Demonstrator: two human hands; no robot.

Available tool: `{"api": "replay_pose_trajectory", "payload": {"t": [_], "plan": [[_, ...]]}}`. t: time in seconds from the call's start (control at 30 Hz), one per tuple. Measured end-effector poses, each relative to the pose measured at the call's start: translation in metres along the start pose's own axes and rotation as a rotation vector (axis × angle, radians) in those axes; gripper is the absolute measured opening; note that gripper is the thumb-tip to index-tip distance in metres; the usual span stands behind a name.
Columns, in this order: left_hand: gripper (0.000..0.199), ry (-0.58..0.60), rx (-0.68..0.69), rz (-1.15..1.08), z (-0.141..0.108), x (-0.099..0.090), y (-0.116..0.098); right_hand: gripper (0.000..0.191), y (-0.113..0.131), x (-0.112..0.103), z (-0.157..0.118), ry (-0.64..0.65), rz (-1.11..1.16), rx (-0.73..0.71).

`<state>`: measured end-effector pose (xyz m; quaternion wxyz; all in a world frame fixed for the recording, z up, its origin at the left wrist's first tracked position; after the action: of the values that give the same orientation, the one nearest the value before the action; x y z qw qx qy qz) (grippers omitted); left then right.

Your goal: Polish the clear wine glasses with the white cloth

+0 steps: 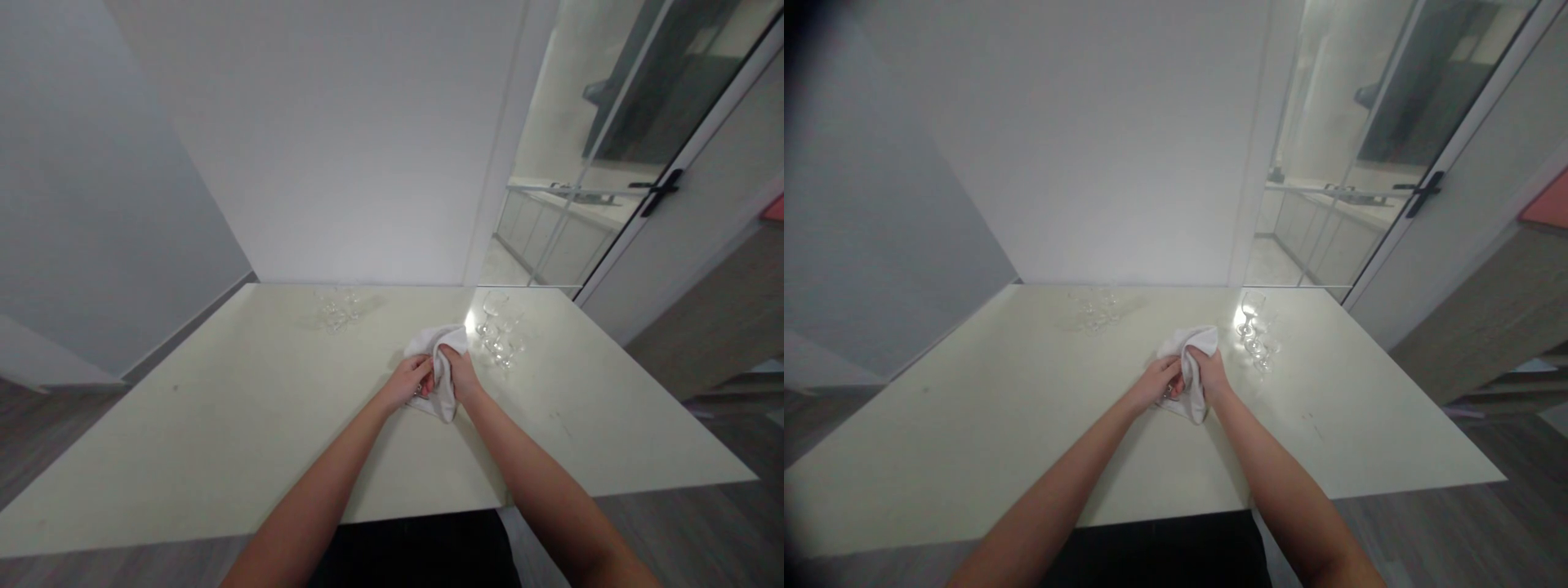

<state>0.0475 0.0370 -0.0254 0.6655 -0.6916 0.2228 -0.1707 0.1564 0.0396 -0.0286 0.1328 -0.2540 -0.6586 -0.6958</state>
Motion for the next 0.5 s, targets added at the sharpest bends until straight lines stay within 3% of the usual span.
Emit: {"api": "replay_pose_trajectory", "payload": {"t": [0.27, 0.4, 0.5], "plan": [[0.051, 0.065, -0.15, -0.255, -0.003, 0.001, 0.009, 0.032, -0.004, -0.001, 0.003, -0.009, -0.024, 0.007], [0.048, -0.078, -0.079, -0.188, 0.001, -0.006, 0.008, 0.027, -0.016, 0.008, -0.002, 0.115, -0.003, 0.131], [0.046, -0.235, -0.011, -0.133, 0.004, -0.015, 0.006, 0.026, -0.02, 0.013, -0.004, 0.154, -0.047, 0.095]]}}
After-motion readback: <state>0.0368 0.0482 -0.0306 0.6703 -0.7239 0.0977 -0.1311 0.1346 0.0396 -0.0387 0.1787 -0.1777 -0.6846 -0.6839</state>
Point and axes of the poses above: each hand's wrist, its own z-axis towards the middle knuckle, its own x-axis out of the palm, y = z × x, the point moved 5 cm from there along z, towards the middle knuckle, and after that the axes turned 6 degrees about z, right-handed, at the moved point
